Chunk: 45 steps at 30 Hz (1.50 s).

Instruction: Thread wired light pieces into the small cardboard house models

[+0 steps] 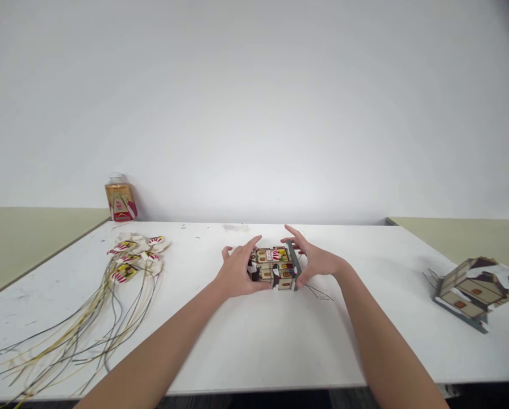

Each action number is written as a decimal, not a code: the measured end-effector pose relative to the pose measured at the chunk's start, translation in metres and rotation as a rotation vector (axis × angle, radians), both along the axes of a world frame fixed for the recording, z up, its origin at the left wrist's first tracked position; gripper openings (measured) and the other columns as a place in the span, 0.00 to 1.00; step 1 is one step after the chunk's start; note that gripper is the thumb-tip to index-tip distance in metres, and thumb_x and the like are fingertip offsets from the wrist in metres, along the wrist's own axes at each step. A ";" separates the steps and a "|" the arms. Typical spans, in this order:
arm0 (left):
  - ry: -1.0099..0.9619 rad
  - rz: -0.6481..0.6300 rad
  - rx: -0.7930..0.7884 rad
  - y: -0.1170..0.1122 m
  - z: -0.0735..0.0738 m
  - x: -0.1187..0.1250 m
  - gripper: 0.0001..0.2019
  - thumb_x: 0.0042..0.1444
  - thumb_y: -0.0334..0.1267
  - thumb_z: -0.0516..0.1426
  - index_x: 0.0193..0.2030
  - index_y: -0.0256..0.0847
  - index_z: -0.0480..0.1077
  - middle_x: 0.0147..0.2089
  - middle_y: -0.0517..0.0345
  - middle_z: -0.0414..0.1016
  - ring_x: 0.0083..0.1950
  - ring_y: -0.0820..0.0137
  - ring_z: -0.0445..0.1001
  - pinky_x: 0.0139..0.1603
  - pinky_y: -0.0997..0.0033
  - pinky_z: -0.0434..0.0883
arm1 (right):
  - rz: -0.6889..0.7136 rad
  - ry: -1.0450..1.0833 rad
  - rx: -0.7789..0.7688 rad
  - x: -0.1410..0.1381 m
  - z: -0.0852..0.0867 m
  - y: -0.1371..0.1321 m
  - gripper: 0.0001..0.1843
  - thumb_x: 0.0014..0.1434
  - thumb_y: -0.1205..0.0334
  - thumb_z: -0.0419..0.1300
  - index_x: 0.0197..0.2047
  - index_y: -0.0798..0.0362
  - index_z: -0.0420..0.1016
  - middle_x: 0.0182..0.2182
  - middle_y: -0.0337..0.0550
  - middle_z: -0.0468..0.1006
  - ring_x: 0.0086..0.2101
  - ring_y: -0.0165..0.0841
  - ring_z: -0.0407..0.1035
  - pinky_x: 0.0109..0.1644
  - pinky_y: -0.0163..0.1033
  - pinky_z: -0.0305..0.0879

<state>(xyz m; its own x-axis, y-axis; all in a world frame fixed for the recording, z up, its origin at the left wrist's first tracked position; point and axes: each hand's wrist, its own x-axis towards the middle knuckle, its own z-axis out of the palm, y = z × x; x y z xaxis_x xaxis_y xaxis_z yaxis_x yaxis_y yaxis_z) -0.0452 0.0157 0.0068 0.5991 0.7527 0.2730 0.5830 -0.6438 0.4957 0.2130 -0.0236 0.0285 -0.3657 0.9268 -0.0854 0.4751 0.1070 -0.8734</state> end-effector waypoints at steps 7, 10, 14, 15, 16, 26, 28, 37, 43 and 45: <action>-0.017 -0.007 -0.001 0.001 -0.004 0.000 0.55 0.37 0.62 0.64 0.68 0.53 0.42 0.58 0.48 0.69 0.61 0.50 0.65 0.62 0.44 0.44 | 0.006 0.034 0.030 0.001 -0.003 0.002 0.76 0.30 0.53 0.77 0.70 0.37 0.27 0.65 0.53 0.52 0.63 0.46 0.51 0.66 0.56 0.48; -0.030 0.000 -0.006 0.001 -0.004 0.000 0.54 0.37 0.61 0.64 0.68 0.52 0.42 0.58 0.48 0.69 0.61 0.50 0.65 0.62 0.44 0.44 | -0.006 0.028 0.056 0.001 -0.003 0.003 0.76 0.30 0.54 0.77 0.70 0.37 0.27 0.64 0.53 0.55 0.63 0.46 0.52 0.66 0.57 0.47; -0.066 0.038 -0.027 -0.001 -0.005 0.001 0.55 0.34 0.60 0.66 0.67 0.51 0.44 0.57 0.50 0.70 0.60 0.52 0.66 0.62 0.46 0.45 | 0.009 0.057 0.088 0.002 -0.008 0.005 0.76 0.31 0.54 0.77 0.70 0.36 0.27 0.64 0.54 0.55 0.63 0.46 0.53 0.65 0.58 0.48; -0.073 0.046 -0.030 -0.002 -0.005 0.001 0.55 0.33 0.59 0.66 0.67 0.51 0.45 0.57 0.51 0.70 0.60 0.52 0.66 0.62 0.46 0.45 | 0.017 0.074 0.089 0.003 -0.010 0.006 0.75 0.32 0.54 0.77 0.70 0.36 0.28 0.64 0.54 0.55 0.63 0.46 0.53 0.64 0.58 0.48; -0.078 0.053 -0.029 -0.002 -0.006 0.002 0.55 0.33 0.59 0.67 0.67 0.51 0.46 0.57 0.51 0.70 0.59 0.52 0.66 0.62 0.46 0.46 | 0.028 0.095 0.089 0.004 -0.011 0.007 0.74 0.32 0.54 0.77 0.70 0.36 0.29 0.64 0.54 0.54 0.63 0.46 0.53 0.64 0.58 0.49; -0.035 0.082 0.165 -0.011 0.003 -0.001 0.52 0.34 0.61 0.65 0.66 0.51 0.50 0.57 0.52 0.70 0.53 0.54 0.69 0.59 0.50 0.49 | 0.080 0.396 0.104 0.007 -0.005 0.007 0.60 0.43 0.37 0.66 0.70 0.36 0.37 0.65 0.49 0.57 0.61 0.44 0.57 0.62 0.55 0.55; -0.006 0.079 0.229 -0.013 0.007 -0.003 0.51 0.35 0.61 0.64 0.66 0.50 0.51 0.58 0.51 0.70 0.53 0.54 0.69 0.59 0.51 0.48 | 0.049 0.405 0.136 0.006 -0.003 0.006 0.56 0.46 0.29 0.57 0.70 0.37 0.36 0.65 0.48 0.58 0.61 0.45 0.58 0.61 0.55 0.57; -0.066 0.346 0.640 0.003 0.063 -0.068 0.46 0.45 0.63 0.60 0.66 0.44 0.52 0.58 0.48 0.70 0.53 0.56 0.70 0.58 0.55 0.50 | -0.067 0.546 0.191 0.011 -0.005 0.008 0.47 0.53 0.28 0.40 0.70 0.41 0.38 0.66 0.47 0.56 0.61 0.46 0.58 0.63 0.57 0.56; 0.164 0.788 0.864 0.030 0.107 -0.192 0.39 0.52 0.64 0.54 0.63 0.40 0.56 0.57 0.52 0.68 0.55 0.56 0.66 0.58 0.52 0.46 | -0.090 0.648 0.159 0.011 -0.008 0.009 0.41 0.56 0.32 0.41 0.69 0.40 0.45 0.65 0.47 0.58 0.60 0.47 0.60 0.63 0.58 0.55; 0.264 0.842 0.892 0.030 0.115 -0.235 0.35 0.53 0.66 0.49 0.59 0.42 0.60 0.55 0.57 0.69 0.55 0.58 0.65 0.57 0.51 0.43 | -0.086 0.637 0.158 0.010 -0.009 0.009 0.40 0.57 0.32 0.41 0.69 0.40 0.45 0.64 0.47 0.59 0.60 0.47 0.61 0.63 0.58 0.56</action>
